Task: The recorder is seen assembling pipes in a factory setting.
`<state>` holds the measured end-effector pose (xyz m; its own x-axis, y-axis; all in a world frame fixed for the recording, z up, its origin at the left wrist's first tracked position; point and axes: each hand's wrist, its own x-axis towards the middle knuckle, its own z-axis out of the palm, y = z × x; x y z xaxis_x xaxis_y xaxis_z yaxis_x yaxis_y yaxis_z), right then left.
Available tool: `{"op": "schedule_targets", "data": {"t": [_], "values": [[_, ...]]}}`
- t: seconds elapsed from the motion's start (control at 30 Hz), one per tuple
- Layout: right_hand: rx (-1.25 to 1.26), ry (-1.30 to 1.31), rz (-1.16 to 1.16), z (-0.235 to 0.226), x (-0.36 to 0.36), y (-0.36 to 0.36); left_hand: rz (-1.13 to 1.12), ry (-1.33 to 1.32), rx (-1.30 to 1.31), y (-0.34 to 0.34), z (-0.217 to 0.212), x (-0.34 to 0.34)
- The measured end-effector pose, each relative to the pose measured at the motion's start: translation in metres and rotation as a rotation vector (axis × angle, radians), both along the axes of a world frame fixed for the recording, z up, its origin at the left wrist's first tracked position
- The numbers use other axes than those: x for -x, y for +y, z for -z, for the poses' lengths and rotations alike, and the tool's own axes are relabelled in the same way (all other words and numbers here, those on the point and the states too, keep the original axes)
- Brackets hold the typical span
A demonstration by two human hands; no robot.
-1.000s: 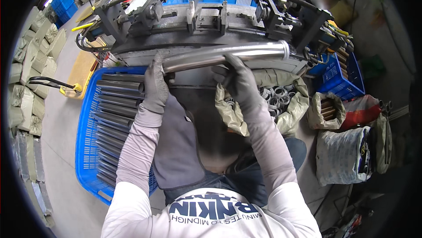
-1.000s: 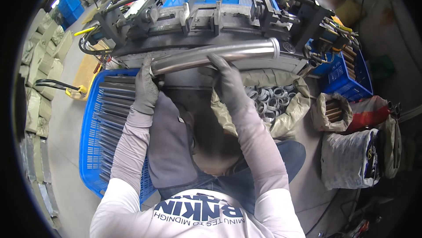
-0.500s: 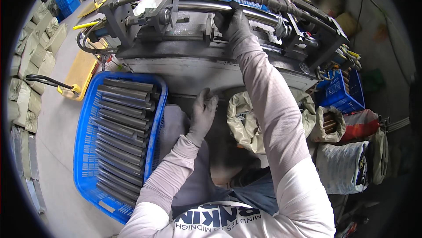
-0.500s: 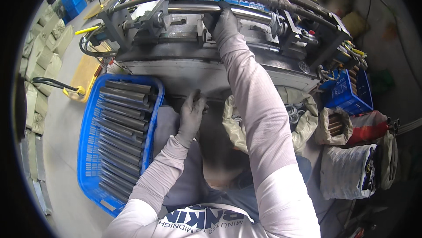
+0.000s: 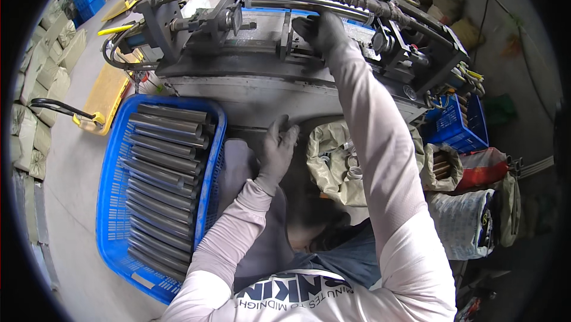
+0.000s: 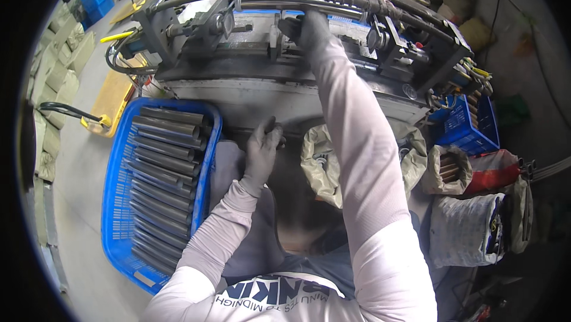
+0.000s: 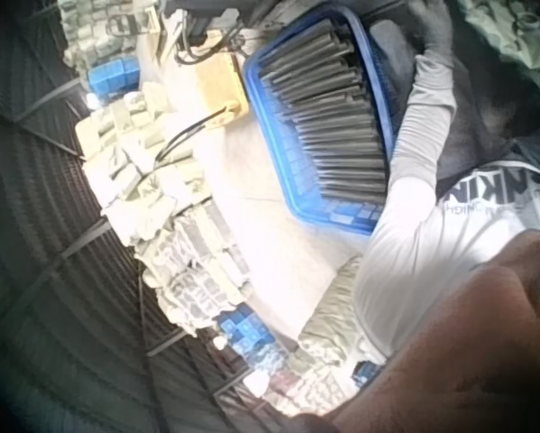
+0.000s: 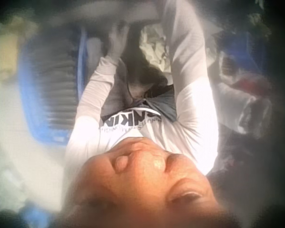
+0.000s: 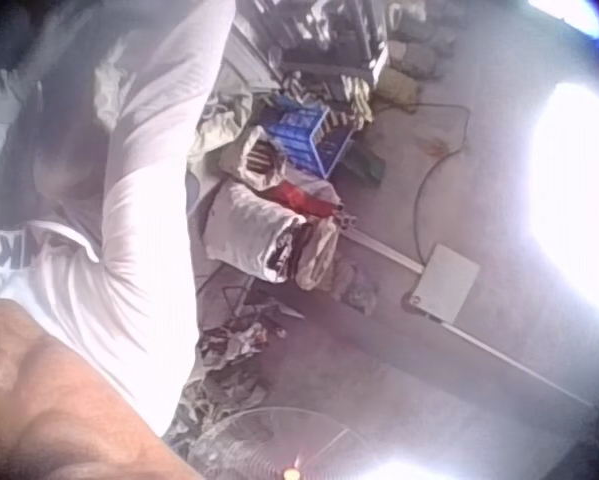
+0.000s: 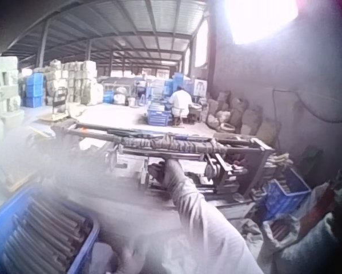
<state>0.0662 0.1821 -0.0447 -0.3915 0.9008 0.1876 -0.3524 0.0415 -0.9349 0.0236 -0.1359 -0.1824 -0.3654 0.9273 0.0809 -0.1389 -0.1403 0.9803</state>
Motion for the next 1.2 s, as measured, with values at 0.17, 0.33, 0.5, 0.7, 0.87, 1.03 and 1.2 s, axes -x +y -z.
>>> {"op": "schedule_targets", "data": {"t": [0.17,0.33,0.5,0.7,0.87,1.03,1.2], "values": [[0.334,-0.098,-0.231,-0.003,-0.059,-0.188,-0.198,0.05,-0.221,-0.078,-0.042,0.08],[0.459,-0.298,-0.114,0.083,-0.231,-0.286,-0.502,0.63,0.148,-0.147,0.0,0.215],[0.483,-0.474,0.133,0.123,-0.286,-0.326,-0.287,1.646,0.532,-0.222,0.092,0.337],[0.47,-0.472,0.217,0.131,-0.316,-0.346,0.016,1.785,0.505,-0.193,0.127,0.351],[0.209,-0.888,0.268,0.137,-0.318,-0.324,0.13,2.008,0.757,-0.204,0.087,0.336],[-0.033,-1.362,0.251,0.155,-0.296,-0.299,-0.104,1.761,0.555,-0.141,-0.023,0.258],[-0.265,-1.673,0.068,0.259,-0.305,-0.24,-0.019,1.289,0.311,-0.125,-0.104,0.154]]}}
